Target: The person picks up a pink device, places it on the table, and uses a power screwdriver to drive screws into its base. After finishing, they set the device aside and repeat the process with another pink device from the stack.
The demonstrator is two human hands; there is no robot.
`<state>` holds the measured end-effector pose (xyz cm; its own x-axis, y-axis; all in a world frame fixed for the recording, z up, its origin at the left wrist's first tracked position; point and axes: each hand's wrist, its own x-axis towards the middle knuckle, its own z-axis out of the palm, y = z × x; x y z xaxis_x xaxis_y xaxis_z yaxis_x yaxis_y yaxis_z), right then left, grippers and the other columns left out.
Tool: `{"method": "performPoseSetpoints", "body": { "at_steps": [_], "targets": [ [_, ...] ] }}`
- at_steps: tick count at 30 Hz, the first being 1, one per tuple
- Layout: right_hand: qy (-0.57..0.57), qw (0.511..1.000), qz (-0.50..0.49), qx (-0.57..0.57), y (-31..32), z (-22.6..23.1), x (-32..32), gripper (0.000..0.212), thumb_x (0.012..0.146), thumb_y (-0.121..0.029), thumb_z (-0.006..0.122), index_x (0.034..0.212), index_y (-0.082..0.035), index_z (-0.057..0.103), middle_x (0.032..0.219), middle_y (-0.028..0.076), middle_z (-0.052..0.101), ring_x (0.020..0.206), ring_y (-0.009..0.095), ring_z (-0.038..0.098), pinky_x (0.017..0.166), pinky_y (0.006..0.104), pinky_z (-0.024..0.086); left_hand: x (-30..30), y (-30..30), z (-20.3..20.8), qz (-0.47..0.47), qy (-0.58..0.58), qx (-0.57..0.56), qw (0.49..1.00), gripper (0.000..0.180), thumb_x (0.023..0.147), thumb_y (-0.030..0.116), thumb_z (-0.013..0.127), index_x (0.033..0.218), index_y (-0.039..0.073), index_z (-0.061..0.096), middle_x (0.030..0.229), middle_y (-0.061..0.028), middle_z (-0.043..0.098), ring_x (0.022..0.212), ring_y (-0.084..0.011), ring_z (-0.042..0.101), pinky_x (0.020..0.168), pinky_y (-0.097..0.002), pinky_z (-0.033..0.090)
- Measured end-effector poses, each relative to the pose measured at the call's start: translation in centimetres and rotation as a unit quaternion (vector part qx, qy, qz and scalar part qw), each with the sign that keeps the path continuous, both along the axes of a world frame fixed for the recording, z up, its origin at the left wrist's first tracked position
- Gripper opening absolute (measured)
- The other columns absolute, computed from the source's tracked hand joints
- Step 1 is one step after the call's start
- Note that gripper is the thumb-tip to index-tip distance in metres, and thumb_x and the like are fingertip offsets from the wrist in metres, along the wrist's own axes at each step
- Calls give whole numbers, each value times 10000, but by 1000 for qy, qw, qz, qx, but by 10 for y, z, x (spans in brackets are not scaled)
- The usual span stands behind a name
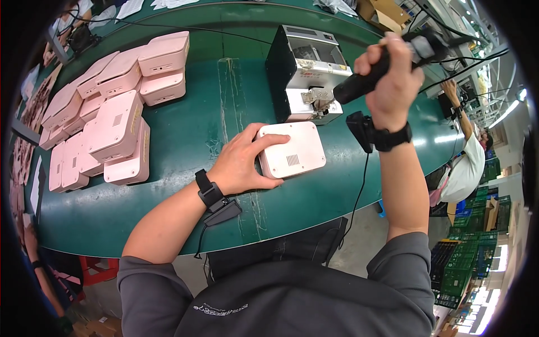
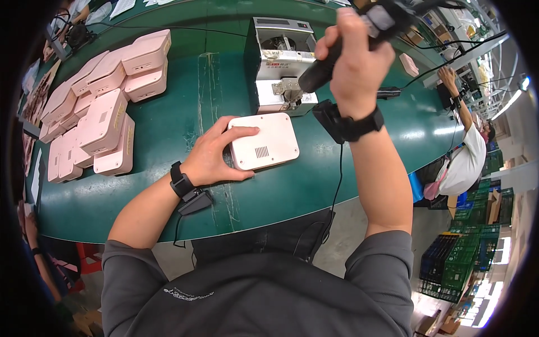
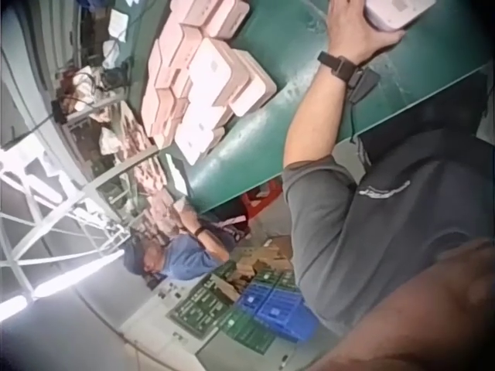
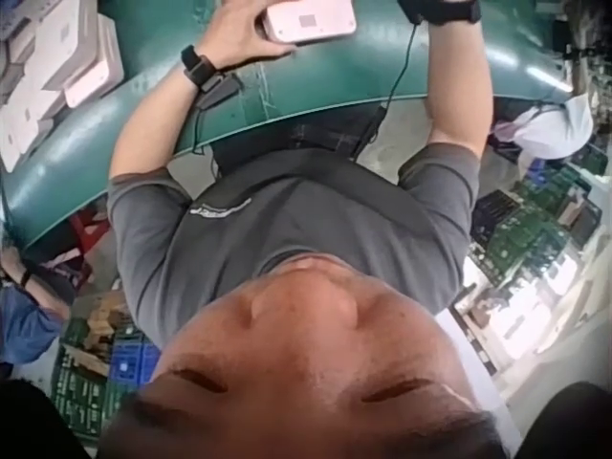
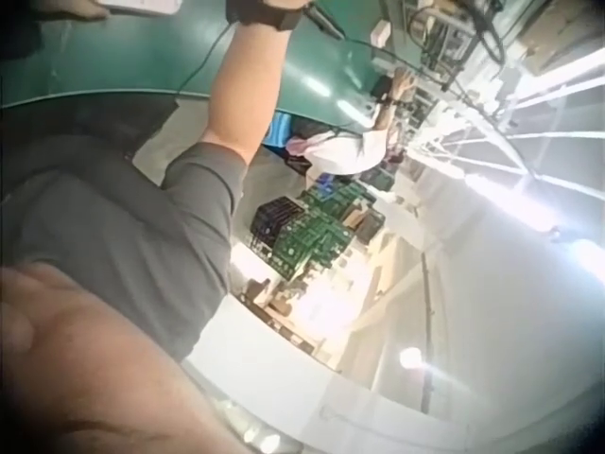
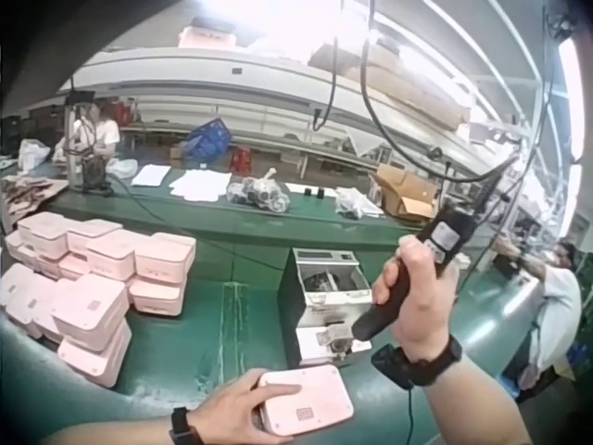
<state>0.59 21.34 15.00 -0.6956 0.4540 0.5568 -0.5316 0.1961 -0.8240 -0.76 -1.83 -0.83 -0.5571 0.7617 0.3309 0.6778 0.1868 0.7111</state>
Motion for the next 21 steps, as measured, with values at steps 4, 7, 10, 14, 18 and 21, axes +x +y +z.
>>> {"method": "performPoseSetpoints", "body": {
  "at_steps": [4,7,10,14,18,21],
  "targets": [
    [-44,999,-7,-11,3,-3,4,270,983,-302,542,934,-36,539,684,57,503,522,175,475,565,354,432,-1,-1,1,6,-7,-9,1000,776,607,296,893,1322,235,598,1297,-126,507,1134,-353,588,958,-422,507],
    [-56,997,34,-32,-11,-7,26,287,991,-320,515,957,-35,535,677,50,493,505,168,458,544,346,419,-1,-4,-1,6,-9,-18,1000,783,601,308,894,1322,237,598,1292,-125,506,1130,-349,589,956,-420,508],
    [-40,991,111,-57,-38,-1,60,304,997,-339,478,989,-39,523,670,44,486,489,160,442,533,338,410,-1,-2,1,8,-12,-15,1000,783,598,313,896,1318,237,599,1291,-122,507,1129,-347,590,952,-418,510],
    [-39,977,195,-76,-70,6,80,303,992,-352,457,1017,-54,499,669,49,491,487,156,445,547,336,424,-2,-2,-3,5,-5,-1,1000,788,598,330,888,1320,261,582,1233,-117,504,1097,-342,588,938,-431,508],
    [-55,970,231,-41,-77,-1,78,300,985,-363,465,1030,-66,472,672,59,498,493,161,461,564,341,443,-1,-1,-4,7,-13,5,1000,790,590,335,889,1315,272,583,1197,-116,511,1074,-338,591,930,-434,510],
    [-65,971,230,-6,-81,-16,74,300,984,-366,475,1033,-71,456,677,66,502,500,166,473,571,345,452,0,1,-5,10,-20,13,1000,790,578,330,893,1307,271,594,1190,-119,520,1064,-336,597,925,-432,515]
  ]
}}
